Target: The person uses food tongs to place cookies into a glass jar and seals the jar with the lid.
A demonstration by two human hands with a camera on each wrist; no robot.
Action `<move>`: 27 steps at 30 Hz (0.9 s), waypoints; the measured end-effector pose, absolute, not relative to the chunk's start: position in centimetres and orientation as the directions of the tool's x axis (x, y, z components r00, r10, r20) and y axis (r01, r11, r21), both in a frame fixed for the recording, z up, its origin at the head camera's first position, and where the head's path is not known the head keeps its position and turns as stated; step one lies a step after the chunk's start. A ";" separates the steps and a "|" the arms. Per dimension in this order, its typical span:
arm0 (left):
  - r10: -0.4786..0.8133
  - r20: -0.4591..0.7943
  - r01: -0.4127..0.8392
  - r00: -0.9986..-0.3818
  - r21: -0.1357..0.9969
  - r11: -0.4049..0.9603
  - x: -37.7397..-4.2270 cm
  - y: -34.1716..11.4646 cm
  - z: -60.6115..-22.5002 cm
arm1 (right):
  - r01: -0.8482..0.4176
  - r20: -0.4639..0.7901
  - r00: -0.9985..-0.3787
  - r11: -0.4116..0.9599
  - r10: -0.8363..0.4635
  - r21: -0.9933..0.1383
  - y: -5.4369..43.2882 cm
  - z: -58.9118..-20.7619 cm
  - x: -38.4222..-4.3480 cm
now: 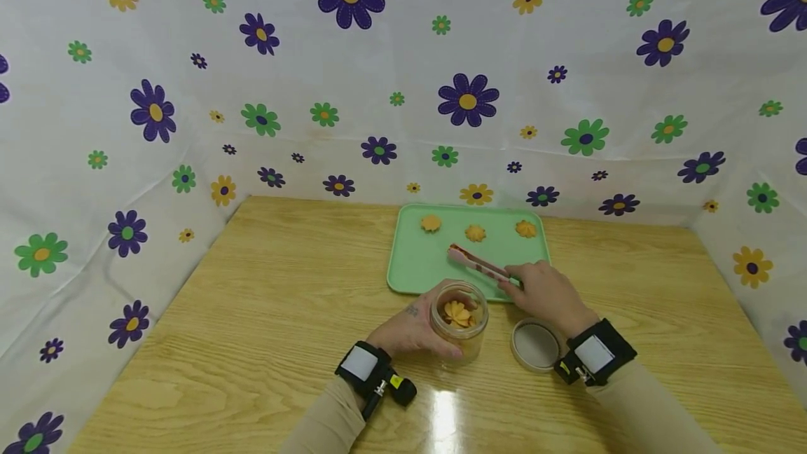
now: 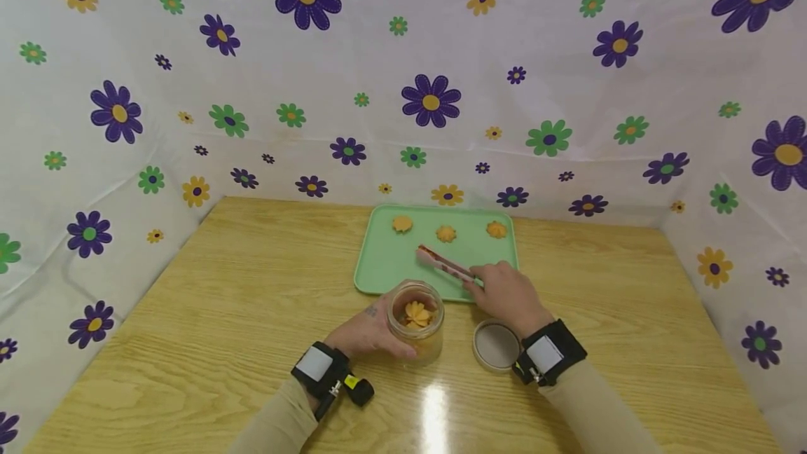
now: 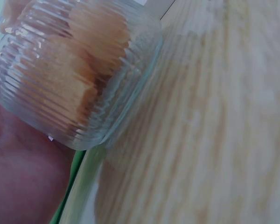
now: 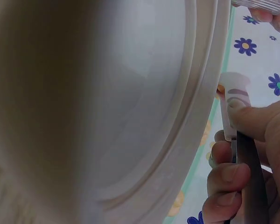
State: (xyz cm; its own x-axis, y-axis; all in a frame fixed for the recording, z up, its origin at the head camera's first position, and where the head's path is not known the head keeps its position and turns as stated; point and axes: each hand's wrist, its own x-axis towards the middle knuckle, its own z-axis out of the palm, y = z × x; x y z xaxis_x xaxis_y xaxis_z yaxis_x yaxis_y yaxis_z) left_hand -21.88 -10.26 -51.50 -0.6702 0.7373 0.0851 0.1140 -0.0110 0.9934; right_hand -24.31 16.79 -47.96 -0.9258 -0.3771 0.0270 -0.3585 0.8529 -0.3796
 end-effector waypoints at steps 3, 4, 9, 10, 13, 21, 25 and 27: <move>0.737 0.084 0.114 -0.671 0.993 -0.010 -21.8 -10.2 -51.5 | -0.349 0.021 -0.930 0.863 -0.367 -0.365 16.7 -47.9 -24.3; 0.737 0.083 0.112 -0.671 0.994 -0.010 -21.8 -10.2 -51.5 | -0.354 0.023 -0.928 0.863 -0.371 -0.360 16.7 -47.9 -24.2; 0.736 0.084 0.120 -0.672 0.993 -0.004 -22.0 -10.2 -51.7 | -0.374 0.050 -0.923 0.861 -0.381 -0.344 16.8 -47.9 -24.1; 0.737 0.086 0.121 -0.671 0.993 -0.006 -22.0 -10.2 -51.7 | -0.379 0.055 -0.921 0.860 -0.385 -0.341 16.8 -47.9 -24.1; 0.737 0.090 0.125 -0.669 0.992 -0.008 -22.0 -10.2 -51.7 | -0.383 0.060 -0.921 0.863 -0.385 -0.329 16.9 -47.8 -24.1; 0.739 0.104 0.178 -0.665 0.984 0.021 -22.0 -10.1 -51.5 | -0.350 0.072 -0.936 0.886 -0.345 -0.304 17.1 -47.5 -23.8; 0.734 0.105 0.170 -0.671 0.985 0.015 -22.0 -10.2 -51.6 | -0.359 0.077 -0.932 0.880 -0.353 -0.310 17.2 -47.1 -23.6; 0.737 0.097 0.153 -0.669 0.988 0.009 -22.0 -10.2 -51.6 | -0.351 0.077 -0.936 0.882 -0.345 -0.315 17.3 -47.0 -23.4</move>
State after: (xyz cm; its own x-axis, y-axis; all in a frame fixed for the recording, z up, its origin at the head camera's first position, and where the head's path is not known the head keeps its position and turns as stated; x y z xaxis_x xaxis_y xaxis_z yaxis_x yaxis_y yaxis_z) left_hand -21.97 -10.24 -51.62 -0.6690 0.7368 0.0974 0.1535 0.0088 0.9881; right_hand -23.36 17.35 -47.01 -0.9356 -0.3445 0.0768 -0.3506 0.8820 -0.3150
